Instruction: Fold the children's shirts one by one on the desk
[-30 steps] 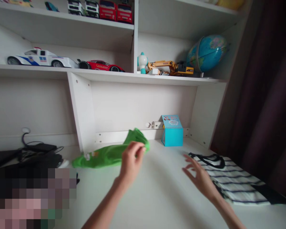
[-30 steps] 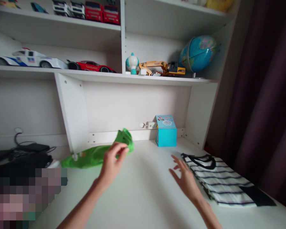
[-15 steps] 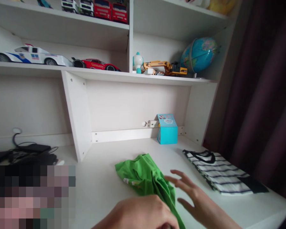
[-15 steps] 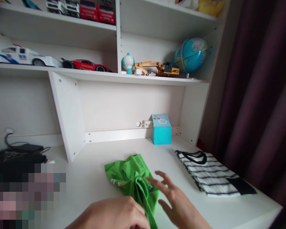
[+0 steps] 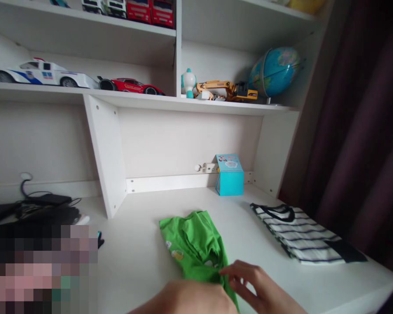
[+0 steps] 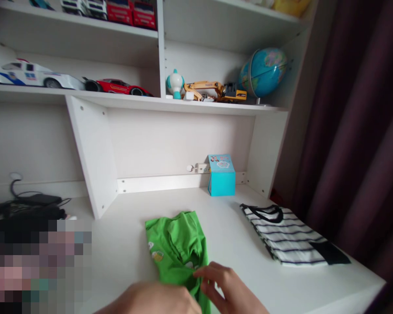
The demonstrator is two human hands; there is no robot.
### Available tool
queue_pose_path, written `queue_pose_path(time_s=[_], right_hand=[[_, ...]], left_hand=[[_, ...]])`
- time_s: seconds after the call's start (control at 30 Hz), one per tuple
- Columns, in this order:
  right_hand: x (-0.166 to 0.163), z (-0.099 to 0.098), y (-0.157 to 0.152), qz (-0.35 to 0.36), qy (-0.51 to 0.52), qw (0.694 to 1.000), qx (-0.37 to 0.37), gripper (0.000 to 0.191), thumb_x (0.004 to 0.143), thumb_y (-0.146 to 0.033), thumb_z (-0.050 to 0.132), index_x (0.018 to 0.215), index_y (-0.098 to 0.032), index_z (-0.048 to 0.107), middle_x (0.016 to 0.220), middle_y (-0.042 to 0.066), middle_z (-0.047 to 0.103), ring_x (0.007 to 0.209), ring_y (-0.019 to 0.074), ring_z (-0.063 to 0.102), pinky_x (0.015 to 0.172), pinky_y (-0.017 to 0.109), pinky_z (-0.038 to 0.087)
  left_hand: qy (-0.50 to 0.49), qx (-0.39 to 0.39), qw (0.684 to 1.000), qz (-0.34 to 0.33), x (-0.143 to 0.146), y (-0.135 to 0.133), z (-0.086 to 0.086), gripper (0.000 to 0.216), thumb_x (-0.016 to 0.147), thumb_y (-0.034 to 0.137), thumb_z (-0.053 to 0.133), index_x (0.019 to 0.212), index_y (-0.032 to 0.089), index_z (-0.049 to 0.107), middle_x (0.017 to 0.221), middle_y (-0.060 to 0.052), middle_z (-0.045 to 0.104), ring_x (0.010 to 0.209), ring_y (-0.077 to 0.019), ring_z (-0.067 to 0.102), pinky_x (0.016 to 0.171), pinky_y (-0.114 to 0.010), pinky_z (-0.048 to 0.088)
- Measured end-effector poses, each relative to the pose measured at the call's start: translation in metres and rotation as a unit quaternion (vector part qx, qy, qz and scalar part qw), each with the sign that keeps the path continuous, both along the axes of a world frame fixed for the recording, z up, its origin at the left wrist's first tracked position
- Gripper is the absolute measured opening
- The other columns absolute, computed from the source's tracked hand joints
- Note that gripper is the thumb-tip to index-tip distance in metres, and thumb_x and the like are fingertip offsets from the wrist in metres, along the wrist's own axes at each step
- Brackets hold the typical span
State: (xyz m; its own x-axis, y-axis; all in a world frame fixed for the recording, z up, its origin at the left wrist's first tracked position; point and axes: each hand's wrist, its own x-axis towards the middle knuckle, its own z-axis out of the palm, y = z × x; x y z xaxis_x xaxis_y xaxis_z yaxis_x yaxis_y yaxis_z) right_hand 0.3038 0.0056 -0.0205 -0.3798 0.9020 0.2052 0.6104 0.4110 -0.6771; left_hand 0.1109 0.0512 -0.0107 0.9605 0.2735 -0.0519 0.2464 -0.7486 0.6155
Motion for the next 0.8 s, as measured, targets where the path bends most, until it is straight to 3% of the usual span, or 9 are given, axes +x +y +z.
queue_pose_path(time_s=[0.07, 0.1, 0.2, 0.27, 0.4, 0.53, 0.63, 0.73, 0.8], right_hand=[[-0.01, -0.004, 0.022, -0.022, -0.049, 0.999, 0.011, 0.023, 0.087, -0.025, 0.042, 0.101, -0.027, 0.061, 0.093, 0.002, 0.062, 0.085, 0.0164, 0.059, 0.076, 0.026, 0.046], [-0.015, -0.007, 0.033, -0.033, -0.078, 0.996, 0.02, 0.023, 0.085, -0.022, 0.045, 0.101, -0.025, 0.06, 0.095, 0.003, 0.061, 0.087, 0.0168, 0.059, 0.077, 0.026, 0.045], [-0.029, -0.019, 0.065, -0.05, -0.202, 0.977, 0.042, 0.033, 0.075, -0.012, 0.052, 0.107, -0.02, 0.057, 0.103, 0.007, 0.057, 0.096, 0.0214, 0.056, 0.08, 0.028, 0.043], [-0.037, -0.027, 0.08, -0.05, -0.264, 0.962, 0.042, 0.033, 0.075, -0.006, 0.046, 0.103, -0.018, 0.057, 0.101, 0.009, 0.058, 0.091, 0.0231, 0.059, 0.074, 0.029, 0.044], [-0.046, -0.038, 0.097, -0.048, -0.264, 0.962, 0.049, 0.029, 0.076, -0.004, 0.042, 0.094, -0.019, 0.058, 0.094, 0.008, 0.061, 0.08, 0.023, 0.062, 0.066, 0.029, 0.042], [-0.042, -0.05, 0.112, -0.078, -0.207, 0.974, 0.052, 0.015, 0.083, -0.015, 0.044, 0.09, -0.02, 0.056, 0.088, 0.006, 0.064, 0.079, 0.0219, 0.062, 0.066, 0.027, 0.04], [-0.033, -0.061, 0.122, -0.138, -0.138, 0.98, 0.047, 0.021, 0.087, -0.013, 0.03, 0.086, -0.019, 0.05, 0.078, 0.005, 0.064, 0.072, 0.0175, 0.061, 0.064, 0.025, 0.04], [-0.024, -0.066, 0.124, -0.169, -0.075, 0.982, 0.042, 0.021, 0.087, -0.016, 0.025, 0.077, -0.02, 0.044, 0.07, 0.003, 0.061, 0.063, 0.0154, 0.058, 0.058, 0.023, 0.04], [-0.019, -0.066, 0.12, -0.152, -0.046, 0.987, 0.038, 0.017, 0.086, -0.02, 0.028, 0.074, -0.021, 0.041, 0.066, 0.0, 0.059, 0.06, 0.0141, 0.057, 0.056, 0.022, 0.04]], left_hand=[[0.024, 0.05, 0.998, 0.041, -0.003, 0.027, 0.006, 0.025, 0.078, 0.017, 0.045, 0.09, 0.025, 0.065, 0.09, 0.0, 0.068, 0.082, -0.0169, 0.062, 0.072, -0.024, 0.045], [0.038, 0.08, 0.99, 0.106, -0.006, 0.042, 0.004, 0.025, 0.078, 0.016, 0.044, 0.089, 0.022, 0.065, 0.089, -0.002, 0.068, 0.081, -0.0173, 0.062, 0.073, -0.024, 0.045], [0.078, 0.16, 0.929, 0.326, -0.019, 0.086, -0.019, 0.02, 0.074, 0.015, 0.05, 0.09, 0.015, 0.063, 0.096, -0.009, 0.063, 0.09, -0.0214, 0.06, 0.078, -0.027, 0.044], [0.078, 0.17, 0.906, 0.379, -0.027, 0.105, -0.04, 0.023, 0.071, 0.018, 0.058, 0.093, 0.014, 0.061, 0.103, -0.011, 0.06, 0.095, -0.023, 0.057, 0.08, -0.028, 0.043], [0.055, 0.18, 0.905, 0.38, -0.03, 0.116, -0.061, 0.018, 0.073, 0.019, 0.058, 0.09, 0.017, 0.059, 0.1, -0.009, 0.059, 0.088, -0.0212, 0.059, 0.077, -0.028, 0.043], [0.057, 0.204, 0.895, 0.392, -0.02, 0.099, -0.049, 0.016, 0.077, 0.016, 0.05, 0.092, 0.018, 0.056, 0.098, -0.007, 0.059, 0.085, -0.0198, 0.059, 0.075, -0.028, 0.043], [0.035, 0.195, 0.904, 0.379, -0.007, 0.075, -0.037, 0.017, 0.081, 0.03, 0.051, 0.093, 0.019, 0.054, 0.094, -0.006, 0.061, 0.083, -0.0199, 0.059, 0.073, -0.028, 0.043], [0.058, 0.184, 0.916, 0.352, 0.009, 0.058, -0.036, 0.034, 0.076, 0.046, 0.057, 0.091, 0.016, 0.057, 0.089, -0.01, 0.063, 0.083, -0.0258, 0.06, 0.074, -0.034, 0.045], [0.086, 0.192, 0.911, 0.354, 0.016, 0.057, -0.042, 0.034, 0.075, 0.039, 0.06, 0.097, 0.013, 0.057, 0.093, -0.014, 0.063, 0.088, -0.0292, 0.06, 0.076, -0.037, 0.046]])
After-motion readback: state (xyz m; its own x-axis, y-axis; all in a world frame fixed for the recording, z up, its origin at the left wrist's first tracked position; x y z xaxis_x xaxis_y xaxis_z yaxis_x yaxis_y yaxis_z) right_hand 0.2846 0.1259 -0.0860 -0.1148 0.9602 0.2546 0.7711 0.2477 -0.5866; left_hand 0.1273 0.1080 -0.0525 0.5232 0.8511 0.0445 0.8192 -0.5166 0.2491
